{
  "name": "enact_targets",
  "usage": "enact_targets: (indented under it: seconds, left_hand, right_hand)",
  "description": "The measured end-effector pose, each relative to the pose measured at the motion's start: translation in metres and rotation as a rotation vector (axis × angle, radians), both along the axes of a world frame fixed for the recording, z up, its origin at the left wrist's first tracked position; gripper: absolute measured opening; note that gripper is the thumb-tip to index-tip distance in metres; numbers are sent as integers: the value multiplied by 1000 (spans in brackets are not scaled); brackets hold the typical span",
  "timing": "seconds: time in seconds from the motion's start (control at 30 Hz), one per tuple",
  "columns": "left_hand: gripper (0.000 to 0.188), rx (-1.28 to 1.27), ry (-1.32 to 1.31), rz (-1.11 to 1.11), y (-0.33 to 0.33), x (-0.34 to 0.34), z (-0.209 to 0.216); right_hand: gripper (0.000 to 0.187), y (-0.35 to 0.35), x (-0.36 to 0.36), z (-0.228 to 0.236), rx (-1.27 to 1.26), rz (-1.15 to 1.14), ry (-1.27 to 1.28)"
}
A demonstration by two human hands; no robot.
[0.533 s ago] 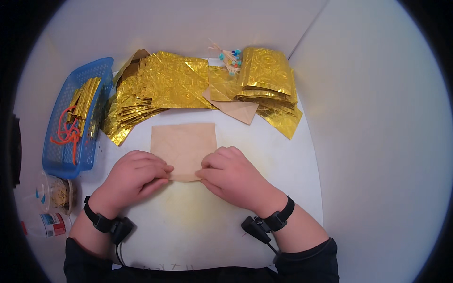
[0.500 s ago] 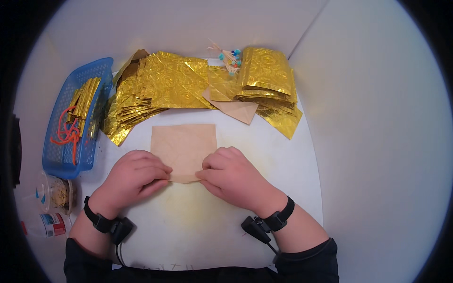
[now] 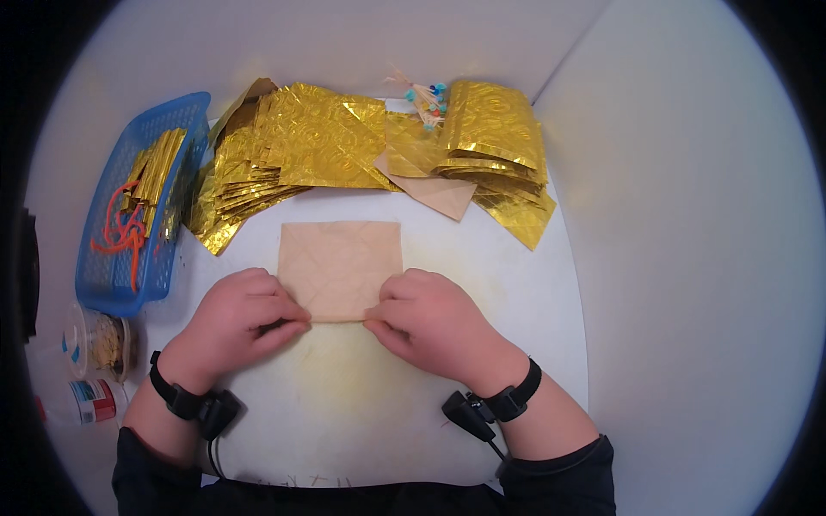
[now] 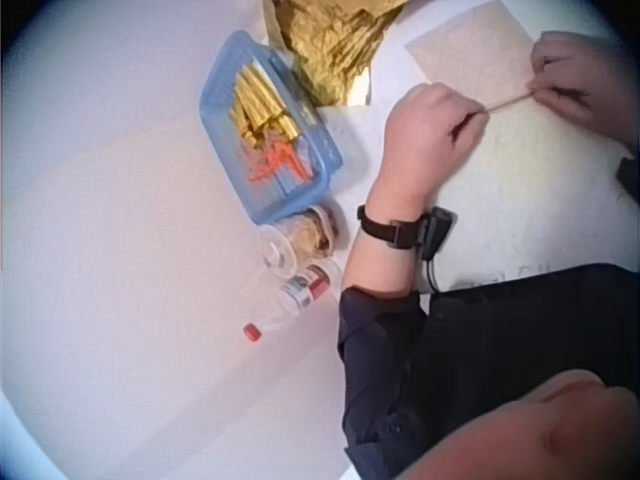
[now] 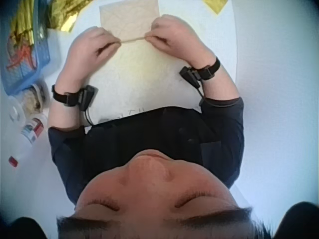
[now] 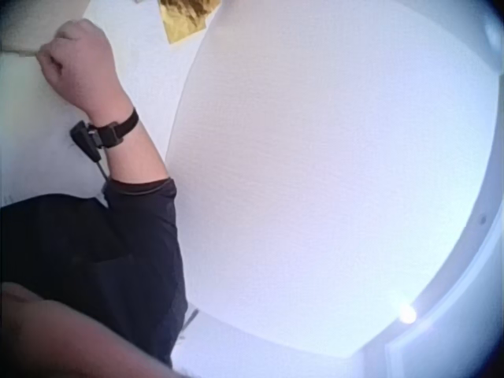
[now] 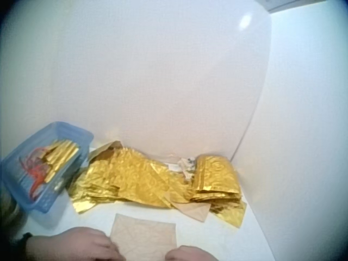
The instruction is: Folding gold-colored foil sheets around paper boards to prepare packaging inserts.
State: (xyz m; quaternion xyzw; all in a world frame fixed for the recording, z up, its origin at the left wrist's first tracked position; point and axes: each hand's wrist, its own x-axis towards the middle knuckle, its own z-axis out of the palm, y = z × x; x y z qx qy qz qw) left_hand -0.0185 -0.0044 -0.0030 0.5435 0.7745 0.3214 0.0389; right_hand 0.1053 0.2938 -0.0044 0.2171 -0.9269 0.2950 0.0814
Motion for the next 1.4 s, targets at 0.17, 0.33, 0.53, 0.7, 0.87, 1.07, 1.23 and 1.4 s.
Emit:
enact_targets:
  seconds: [0.17, 0.33, 0.53, 0.7, 0.87, 1.07, 1.23, 1.4]
  left_hand:
    - [15, -55, -163, 231, 4, 6, 3]
    - [24, -5, 92, 168, 8, 0, 1]
    - [39, -22, 284, -97, 14, 13, 2]
    - [32, -104, 232, -28, 18, 16, 5]
    - [24, -107, 229, 49, 3, 2, 8]
    - [35, -79, 383, 187, -4, -10, -3]
    - [47, -141, 231, 255, -2, -8, -9]
    - [57, -123, 128, 249, 3, -1, -7]
  right_hand:
    - [18, -8, -1, 0, -75, -248, -74]
    - [24, -5, -2, 2, -8, -198, -62]
    - [31, -5, -10, -2, 94, 4, 188]
    - [31, -7, -6, -4, 140, 107, 207]
    - [30, 2, -3, 12, 123, 139, 57]
    - [43, 2, -1, 4, -4, 209, -24]
    - [56, -17, 0, 18, -63, 306, -49]
    - [53, -21, 0, 16, -189, 398, -105]
